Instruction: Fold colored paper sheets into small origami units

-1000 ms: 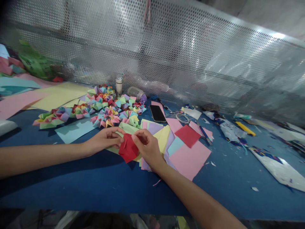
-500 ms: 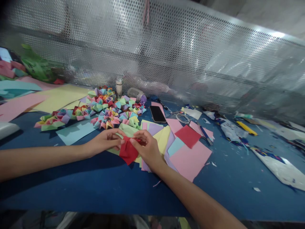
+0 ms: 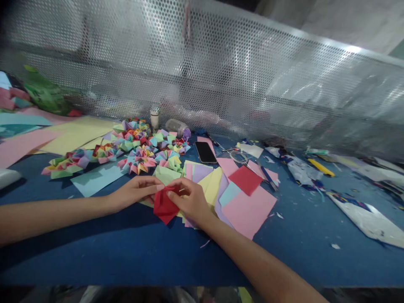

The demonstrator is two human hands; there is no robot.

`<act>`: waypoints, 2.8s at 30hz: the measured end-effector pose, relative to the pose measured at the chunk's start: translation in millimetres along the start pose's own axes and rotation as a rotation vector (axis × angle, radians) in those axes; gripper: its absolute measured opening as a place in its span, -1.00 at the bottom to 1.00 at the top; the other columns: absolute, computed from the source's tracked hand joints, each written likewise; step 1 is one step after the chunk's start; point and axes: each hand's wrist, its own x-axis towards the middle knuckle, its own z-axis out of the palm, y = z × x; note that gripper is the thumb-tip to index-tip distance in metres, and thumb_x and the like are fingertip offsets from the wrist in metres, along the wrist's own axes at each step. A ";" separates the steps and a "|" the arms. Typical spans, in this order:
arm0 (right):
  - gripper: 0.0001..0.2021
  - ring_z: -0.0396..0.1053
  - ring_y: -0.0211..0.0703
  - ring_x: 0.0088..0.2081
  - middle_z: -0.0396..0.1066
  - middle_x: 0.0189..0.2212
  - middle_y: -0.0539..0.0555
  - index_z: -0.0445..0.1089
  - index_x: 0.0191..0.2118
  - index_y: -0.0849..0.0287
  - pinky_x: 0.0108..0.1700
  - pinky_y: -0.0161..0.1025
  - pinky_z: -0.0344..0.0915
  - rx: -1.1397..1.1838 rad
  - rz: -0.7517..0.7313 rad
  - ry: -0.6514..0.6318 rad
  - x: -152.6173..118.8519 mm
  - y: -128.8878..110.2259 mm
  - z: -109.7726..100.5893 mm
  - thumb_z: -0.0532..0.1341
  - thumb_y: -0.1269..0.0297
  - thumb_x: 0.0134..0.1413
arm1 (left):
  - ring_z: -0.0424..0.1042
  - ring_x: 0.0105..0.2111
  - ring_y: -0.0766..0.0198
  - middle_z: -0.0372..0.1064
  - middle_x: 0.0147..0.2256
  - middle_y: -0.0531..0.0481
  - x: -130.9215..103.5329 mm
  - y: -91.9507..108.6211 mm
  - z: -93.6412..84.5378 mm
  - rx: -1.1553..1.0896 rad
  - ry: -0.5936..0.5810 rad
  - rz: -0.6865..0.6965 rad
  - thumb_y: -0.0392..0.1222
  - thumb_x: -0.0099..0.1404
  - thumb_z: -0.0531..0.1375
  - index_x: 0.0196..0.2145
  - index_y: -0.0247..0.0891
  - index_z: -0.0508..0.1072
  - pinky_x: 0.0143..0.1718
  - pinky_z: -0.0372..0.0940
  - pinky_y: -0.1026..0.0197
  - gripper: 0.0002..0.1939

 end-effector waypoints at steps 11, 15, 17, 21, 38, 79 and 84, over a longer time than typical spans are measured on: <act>-0.80 0.40 -0.17 -0.28 0.45 -0.34 0.06 0.43 -0.28 0.16 -0.24 -0.27 0.32 0.112 0.068 0.025 0.6 -3.0 -0.5 0.28 0.20 -0.06 | 0.38 -0.55 0.40 0.41 -0.54 0.10 2.1 -2.3 -1.2 -0.090 0.038 0.061 -0.14 0.09 0.28 -0.31 -0.31 0.40 -0.49 0.27 0.38 -0.76; -0.79 0.41 -0.16 -0.32 0.48 -0.39 0.08 0.47 -0.32 0.19 -0.27 -0.26 0.31 0.075 0.066 0.057 1.3 0.0 -0.4 0.26 0.15 -0.03 | 0.40 -0.53 0.41 0.44 -0.52 0.09 2.7 -4.3 -1.9 -0.091 0.027 0.046 -0.15 0.10 0.29 -0.31 -0.30 0.40 -0.45 0.30 0.37 -0.77; -0.78 0.41 -0.16 -0.32 0.48 -0.40 0.07 0.48 -0.33 0.19 -0.28 -0.27 0.31 0.061 0.061 0.076 2.9 3.1 -0.9 0.25 0.14 -0.02 | 0.41 -0.52 0.40 0.45 -0.50 0.08 2.2 -4.5 -2.0 -0.091 0.019 0.045 -0.15 0.09 0.29 -0.31 -0.30 0.39 -0.44 0.31 0.37 -0.76; -0.77 0.41 -0.16 -0.34 0.48 -0.40 0.07 0.48 -0.33 0.19 -0.29 -0.28 0.31 0.058 0.082 0.075 4.9 5.2 -2.0 0.25 0.13 -0.02 | 0.41 -0.51 0.38 0.46 -0.50 0.07 0.6 -3.2 -1.7 -0.084 0.022 0.034 -0.13 0.08 0.30 -0.32 -0.30 0.40 -0.43 0.31 0.34 -0.75; -0.92 0.37 -0.23 -0.39 0.45 -0.48 0.00 0.49 -0.46 0.15 -0.33 -0.30 0.27 0.211 0.148 0.077 8.1 -2.8 2.0 0.30 0.32 -0.19 | 0.39 -0.53 0.41 0.44 -0.53 0.08 0.1 -3.9 -1.7 -0.048 0.023 0.069 -0.14 0.09 0.30 -0.29 -0.31 0.41 -0.46 0.27 0.38 -0.74; -0.83 0.41 -0.14 -0.21 0.45 -0.22 0.08 0.42 -0.22 0.09 -0.17 -0.20 0.37 -0.057 -0.106 0.235 5.0 -3.7 -10.1 0.21 0.26 0.03 | 0.48 -0.43 0.29 0.51 -0.46 -0.05 -1.1 -0.9 -1.7 0.031 0.045 0.000 -0.02 0.13 0.25 -0.41 -0.31 0.51 -0.39 0.31 0.35 -0.74; -0.81 0.44 -0.15 -0.28 0.48 -0.36 0.05 0.45 -0.22 0.13 -0.21 -0.21 0.38 -0.009 -0.071 0.064 1.7 -2.3 -4.7 0.24 0.25 0.01 | 0.36 -0.56 0.40 0.39 -0.57 0.08 -1.0 -2.2 -1.1 0.050 -0.001 0.027 -0.07 0.09 0.28 -0.51 -0.31 0.46 -0.51 0.25 0.39 -0.77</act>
